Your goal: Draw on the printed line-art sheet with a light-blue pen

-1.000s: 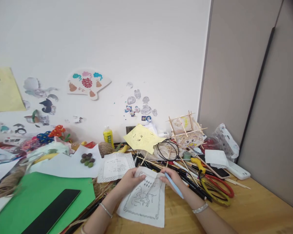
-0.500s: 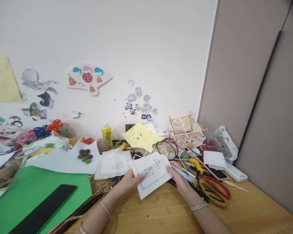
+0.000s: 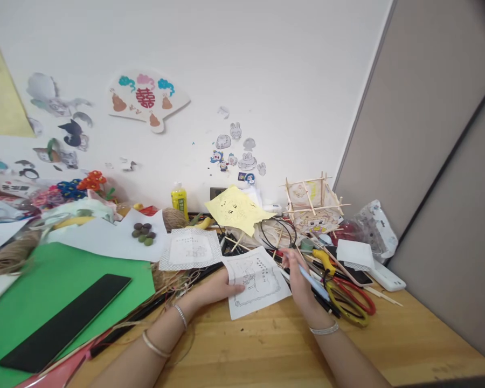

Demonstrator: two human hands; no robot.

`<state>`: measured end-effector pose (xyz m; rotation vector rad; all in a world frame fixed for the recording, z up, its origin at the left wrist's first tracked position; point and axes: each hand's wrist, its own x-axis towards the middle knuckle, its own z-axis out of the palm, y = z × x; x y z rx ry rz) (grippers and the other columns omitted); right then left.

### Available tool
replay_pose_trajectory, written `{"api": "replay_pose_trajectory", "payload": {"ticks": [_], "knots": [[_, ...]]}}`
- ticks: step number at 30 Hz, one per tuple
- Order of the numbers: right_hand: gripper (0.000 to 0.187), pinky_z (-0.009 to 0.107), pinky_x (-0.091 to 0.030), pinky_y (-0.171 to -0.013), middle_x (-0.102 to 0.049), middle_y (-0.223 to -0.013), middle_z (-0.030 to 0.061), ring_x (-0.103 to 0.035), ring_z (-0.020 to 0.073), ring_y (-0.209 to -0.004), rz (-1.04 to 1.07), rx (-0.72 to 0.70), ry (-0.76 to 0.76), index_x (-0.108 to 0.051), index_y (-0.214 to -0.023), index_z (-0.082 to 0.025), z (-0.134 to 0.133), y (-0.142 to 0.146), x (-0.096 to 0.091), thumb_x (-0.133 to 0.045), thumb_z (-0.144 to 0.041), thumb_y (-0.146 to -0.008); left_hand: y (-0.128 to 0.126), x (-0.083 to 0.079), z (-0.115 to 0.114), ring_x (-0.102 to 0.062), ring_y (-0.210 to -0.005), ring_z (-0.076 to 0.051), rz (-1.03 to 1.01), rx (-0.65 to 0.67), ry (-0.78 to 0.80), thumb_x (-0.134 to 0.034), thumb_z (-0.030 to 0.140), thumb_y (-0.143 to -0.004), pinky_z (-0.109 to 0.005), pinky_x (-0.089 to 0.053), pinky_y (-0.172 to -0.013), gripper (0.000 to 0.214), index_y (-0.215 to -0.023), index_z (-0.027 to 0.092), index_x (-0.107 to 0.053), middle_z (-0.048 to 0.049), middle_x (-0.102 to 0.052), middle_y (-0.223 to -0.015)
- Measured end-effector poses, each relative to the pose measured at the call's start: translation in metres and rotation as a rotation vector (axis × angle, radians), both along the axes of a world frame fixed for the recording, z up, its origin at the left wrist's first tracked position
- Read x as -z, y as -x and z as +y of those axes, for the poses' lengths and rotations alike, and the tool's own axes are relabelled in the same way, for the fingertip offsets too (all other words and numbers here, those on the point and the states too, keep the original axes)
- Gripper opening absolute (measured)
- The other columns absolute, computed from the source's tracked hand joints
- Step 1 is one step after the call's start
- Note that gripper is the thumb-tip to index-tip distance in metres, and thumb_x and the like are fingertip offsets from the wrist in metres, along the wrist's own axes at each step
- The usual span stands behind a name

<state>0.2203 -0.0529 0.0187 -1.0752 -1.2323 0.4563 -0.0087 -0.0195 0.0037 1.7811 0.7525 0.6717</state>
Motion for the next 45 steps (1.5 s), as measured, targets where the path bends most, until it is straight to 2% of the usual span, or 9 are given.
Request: {"api": "replay_pose_trajectory", "payload": {"ticks": [3, 5, 8, 12, 15, 19, 27, 32, 45], "knots": [[0.029, 0.025, -0.038, -0.055, -0.052, -0.062, -0.0002, -0.049, 0.0147, -0.060, -0.027, -0.179, 0.123, -0.062, -0.077, -0.017, 0.001, 0.010, 0.006, -0.046, -0.040, -0.083, 0.001, -0.004, 0.001, -0.049, -0.115, -0.026, 0.075, 0.086, -0.094, -0.067, 0.034, -0.073, -0.041, -0.037, -0.100, 0.057, -0.124, 0.017, -0.049, -0.0086, -0.051, -0.129], [0.019, 0.023, -0.035, -0.049, -0.049, -0.055, -0.0031, -0.046, 0.0126, -0.053, 0.035, -0.299, 0.180, -0.058, -0.077, -0.018, 0.001, 0.017, 0.008, -0.052, -0.035, -0.079, 0.002, -0.005, 0.002, -0.051, -0.113, -0.025, 0.120, 0.083, -0.125, -0.066, 0.032, -0.073, -0.040, -0.038, -0.099, 0.057, -0.124, 0.016, -0.049, -0.0090, -0.053, -0.127], [0.012, 0.022, -0.037, -0.050, -0.053, -0.058, -0.0032, -0.050, 0.0119, -0.054, 0.043, -0.454, 0.226, -0.054, -0.077, -0.018, -0.004, 0.023, 0.005, -0.057, -0.030, -0.075, 0.003, -0.003, 0.003, -0.051, -0.112, -0.025, 0.170, 0.057, -0.164, -0.066, 0.030, -0.072, -0.041, -0.038, -0.098, 0.057, -0.124, 0.017, -0.048, -0.0084, -0.054, -0.126], [0.015, 0.023, -0.043, -0.060, -0.061, -0.073, 0.0012, -0.055, 0.0129, -0.067, -0.121, -0.632, 0.244, -0.061, -0.080, -0.017, -0.013, 0.025, 0.000, -0.065, -0.029, -0.072, 0.003, -0.003, 0.003, -0.044, -0.120, -0.024, 0.151, 0.062, -0.275, -0.066, 0.027, -0.072, -0.040, -0.032, -0.103, 0.063, -0.130, 0.021, -0.043, -0.0062, -0.048, -0.132], [0.024, 0.023, -0.042, -0.050, -0.061, -0.064, 0.0020, -0.053, 0.0108, -0.052, -0.114, -0.736, 0.313, -0.060, -0.072, -0.015, -0.014, 0.026, 0.007, -0.060, -0.039, -0.076, 0.005, -0.006, 0.003, -0.044, -0.121, -0.024, 0.152, 0.108, -0.302, -0.064, 0.028, -0.073, -0.040, -0.029, -0.105, 0.060, -0.130, 0.022, -0.043, -0.0050, -0.050, -0.131], [0.030, 0.018, -0.030, -0.037, -0.051, -0.046, -0.0036, -0.042, 0.0074, -0.037, -0.145, -0.740, 0.406, -0.049, -0.061, -0.017, -0.011, 0.032, 0.024, -0.060, -0.042, -0.074, 0.007, -0.007, 0.004, -0.045, -0.120, -0.025, 0.176, 0.113, -0.322, -0.067, 0.029, -0.070, -0.040, -0.029, -0.105, 0.067, -0.131, 0.020, -0.041, -0.0070, -0.049, -0.131], [0.035, 0.020, -0.032, -0.044, -0.043, -0.043, -0.0048, -0.041, 0.0081, -0.043, -0.276, -0.607, 0.307, -0.041, -0.051, -0.018, -0.008, 0.039, 0.041, -0.051, -0.032, -0.081, 0.003, -0.008, -0.001, -0.045, -0.118, -0.025, 0.257, 0.152, -0.453, -0.069, 0.035, -0.069, -0.037, -0.033, -0.102, 0.069, -0.131, 0.022, -0.042, -0.0060, -0.047, -0.133], [0.034, 0.020, -0.032, -0.044, -0.043, -0.044, -0.0051, -0.040, 0.0083, -0.043, -0.293, -0.627, 0.314, -0.043, -0.053, -0.018, -0.006, 0.038, 0.042, -0.052, -0.035, -0.081, 0.003, -0.010, -0.003, -0.042, -0.121, -0.026, 0.326, 0.137, -0.623, -0.072, 0.035, -0.064, -0.036, -0.028, -0.105, 0.070, -0.128, 0.024, -0.047, -0.0045, -0.046, -0.134], [0.035, 0.020, -0.031, -0.043, -0.046, -0.046, -0.0039, -0.041, 0.0086, -0.044, -0.294, -0.648, 0.345, -0.044, -0.054, -0.018, -0.007, 0.037, 0.043, -0.053, -0.039, -0.081, 0.004, -0.009, -0.002, -0.042, -0.121, -0.026, 0.299, 0.143, -0.596, -0.070, 0.035, -0.066, -0.034, -0.028, -0.105, 0.070, -0.130, 0.025, -0.045, -0.0032, -0.047, -0.133]]}}
